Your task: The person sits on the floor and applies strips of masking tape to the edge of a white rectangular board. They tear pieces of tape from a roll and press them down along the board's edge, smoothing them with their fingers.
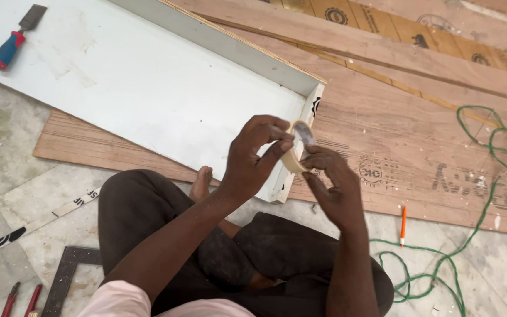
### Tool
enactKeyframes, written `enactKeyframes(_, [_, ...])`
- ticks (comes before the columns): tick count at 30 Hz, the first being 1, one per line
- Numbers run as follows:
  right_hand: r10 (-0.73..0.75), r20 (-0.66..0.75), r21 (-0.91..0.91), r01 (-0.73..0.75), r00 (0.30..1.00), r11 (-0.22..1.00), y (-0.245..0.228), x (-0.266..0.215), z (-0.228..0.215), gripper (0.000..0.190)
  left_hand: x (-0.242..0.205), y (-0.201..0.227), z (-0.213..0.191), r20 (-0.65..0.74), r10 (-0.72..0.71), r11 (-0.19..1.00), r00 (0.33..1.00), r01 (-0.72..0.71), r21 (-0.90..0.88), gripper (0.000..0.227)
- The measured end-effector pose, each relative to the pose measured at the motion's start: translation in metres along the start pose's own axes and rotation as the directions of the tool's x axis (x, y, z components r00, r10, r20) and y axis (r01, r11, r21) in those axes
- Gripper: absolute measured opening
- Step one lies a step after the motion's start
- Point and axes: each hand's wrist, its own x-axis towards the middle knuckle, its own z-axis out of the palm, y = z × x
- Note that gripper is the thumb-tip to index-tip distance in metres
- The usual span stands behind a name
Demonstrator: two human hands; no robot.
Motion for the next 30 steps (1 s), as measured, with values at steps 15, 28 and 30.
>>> enactKeyframes(15, [0.347, 0.048, 0.223, -0.349, 0.936, 0.910, 0.063, -0.029, 0.015, 0.012, 0.006, -0.095, 0.041, 0.225, -0.428, 0.842, 0.875, 0.476, -0.252, 0.031])
enactKeyframes(28, [0.613, 0.076, 0.031, -0.617, 0.786, 0.787, 0.162, 0.054, -0.023, 0.022, 0.088, -0.202, 0.088, 0.392, -0.562, 0.703, 0.728, 0.671, -0.237, 0.038])
enactKeyframes(30, [0.575, 0.088, 0.018, -0.579, 0.813, 0.815, 0.183, 0.067, -0.026, 0.022, 0.101, -0.216, 0.101, 0.424, -0.521, 0.721, 0.741, 0.648, -0.246, 0.039])
